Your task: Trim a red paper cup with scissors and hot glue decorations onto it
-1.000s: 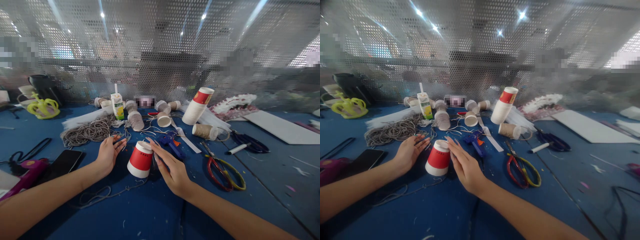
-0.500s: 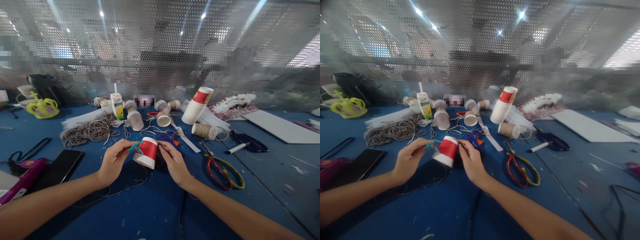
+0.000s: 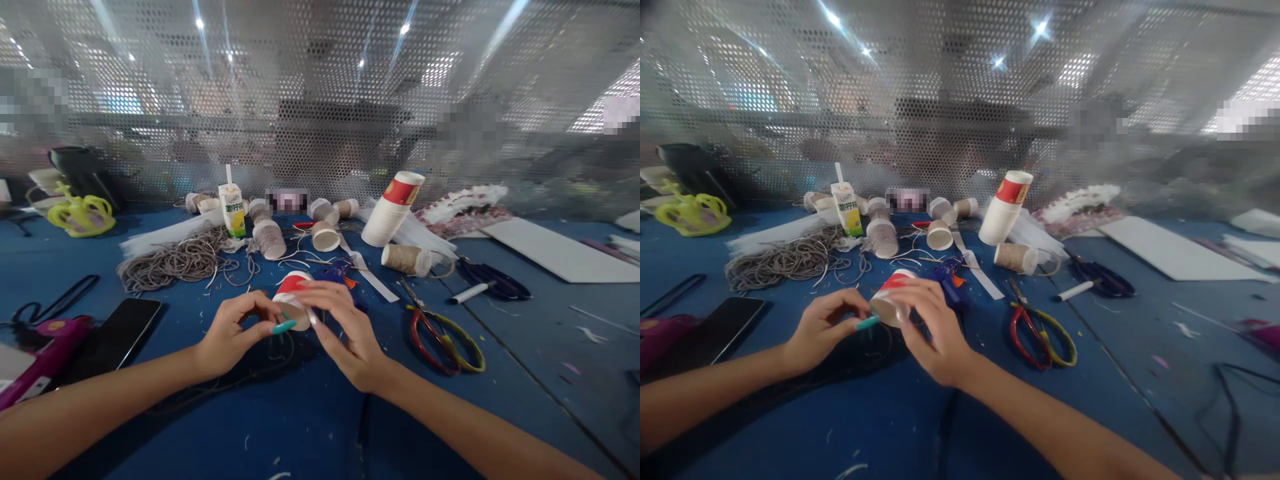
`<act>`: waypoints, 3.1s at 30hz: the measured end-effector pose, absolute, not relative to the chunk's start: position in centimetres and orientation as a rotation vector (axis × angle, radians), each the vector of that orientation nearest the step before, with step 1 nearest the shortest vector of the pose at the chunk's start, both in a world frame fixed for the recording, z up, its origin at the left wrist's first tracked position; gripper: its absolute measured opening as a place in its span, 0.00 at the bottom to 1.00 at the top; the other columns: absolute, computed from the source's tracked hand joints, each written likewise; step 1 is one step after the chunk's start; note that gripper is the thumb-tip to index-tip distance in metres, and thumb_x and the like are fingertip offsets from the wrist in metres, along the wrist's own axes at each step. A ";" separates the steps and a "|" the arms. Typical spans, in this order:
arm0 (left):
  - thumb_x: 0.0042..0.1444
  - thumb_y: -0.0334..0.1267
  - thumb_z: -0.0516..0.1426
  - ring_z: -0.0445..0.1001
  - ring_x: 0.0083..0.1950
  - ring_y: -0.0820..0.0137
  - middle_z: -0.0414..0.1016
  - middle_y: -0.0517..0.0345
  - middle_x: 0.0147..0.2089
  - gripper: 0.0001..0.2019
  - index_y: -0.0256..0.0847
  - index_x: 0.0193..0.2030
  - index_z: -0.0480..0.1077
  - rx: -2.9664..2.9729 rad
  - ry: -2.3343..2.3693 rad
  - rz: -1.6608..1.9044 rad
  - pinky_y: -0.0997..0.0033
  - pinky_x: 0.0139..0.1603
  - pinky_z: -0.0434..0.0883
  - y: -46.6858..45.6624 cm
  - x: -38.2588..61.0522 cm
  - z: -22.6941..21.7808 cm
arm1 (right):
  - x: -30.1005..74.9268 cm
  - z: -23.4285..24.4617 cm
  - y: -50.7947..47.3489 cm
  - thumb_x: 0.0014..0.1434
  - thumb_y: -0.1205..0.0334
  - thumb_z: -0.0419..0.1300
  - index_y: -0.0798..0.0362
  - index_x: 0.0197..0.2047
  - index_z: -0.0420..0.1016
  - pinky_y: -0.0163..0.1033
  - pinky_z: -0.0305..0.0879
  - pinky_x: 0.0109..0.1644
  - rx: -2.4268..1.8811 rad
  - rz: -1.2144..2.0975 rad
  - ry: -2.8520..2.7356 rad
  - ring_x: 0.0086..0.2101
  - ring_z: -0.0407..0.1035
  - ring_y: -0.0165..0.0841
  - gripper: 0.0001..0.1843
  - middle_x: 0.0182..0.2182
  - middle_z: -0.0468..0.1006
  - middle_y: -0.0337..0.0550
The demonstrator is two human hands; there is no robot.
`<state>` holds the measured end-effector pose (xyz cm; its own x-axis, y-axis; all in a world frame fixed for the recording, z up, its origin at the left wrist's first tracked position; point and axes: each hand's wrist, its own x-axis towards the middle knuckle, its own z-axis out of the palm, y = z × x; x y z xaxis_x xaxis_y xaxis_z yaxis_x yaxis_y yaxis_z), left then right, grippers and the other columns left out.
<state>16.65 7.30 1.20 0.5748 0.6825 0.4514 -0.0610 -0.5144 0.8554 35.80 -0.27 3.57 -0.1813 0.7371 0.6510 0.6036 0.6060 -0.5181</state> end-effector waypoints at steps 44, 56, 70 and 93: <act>0.58 0.43 0.52 0.54 0.61 0.55 0.56 0.46 0.61 0.35 0.48 0.66 0.35 2.473 0.877 0.948 0.49 0.56 0.61 8.8 17.0 0.2 | 38.4 2.5 2.3 0.55 0.51 0.58 0.46 0.64 0.50 0.58 0.40 0.64 -1.372 0.475 -2.012 0.63 0.40 0.41 0.37 0.64 0.50 0.44; 0.47 0.35 0.60 0.65 0.54 0.59 0.63 0.49 0.53 0.24 0.41 0.52 0.60 2.381 0.930 1.144 0.51 0.56 0.63 9.0 17.1 0.6 | 37.3 2.8 1.0 0.55 0.57 0.59 0.45 0.65 0.48 0.51 0.55 0.61 -1.194 0.568 -1.869 0.59 0.54 0.39 0.37 0.62 0.57 0.43; 0.46 0.36 0.61 0.66 0.56 0.56 0.64 0.46 0.56 0.32 0.43 0.57 0.52 2.153 0.769 0.886 0.50 0.57 0.63 7.5 17.0 1.1 | 36.8 3.3 0.0 0.56 0.57 0.58 0.42 0.55 0.65 0.48 0.61 0.57 -1.070 0.295 -1.981 0.54 0.62 0.37 0.22 0.56 0.67 0.39; 0.53 0.38 0.56 0.63 0.56 0.58 0.58 0.47 0.56 0.32 0.44 0.60 0.41 2.020 0.608 0.702 0.52 0.58 0.60 7.3 16.7 0.6 | 42.0 3.6 2.8 0.37 0.62 0.56 0.54 0.30 0.63 0.50 0.63 0.41 -2.069 0.125 -1.510 0.36 0.67 0.45 0.13 0.34 0.68 0.52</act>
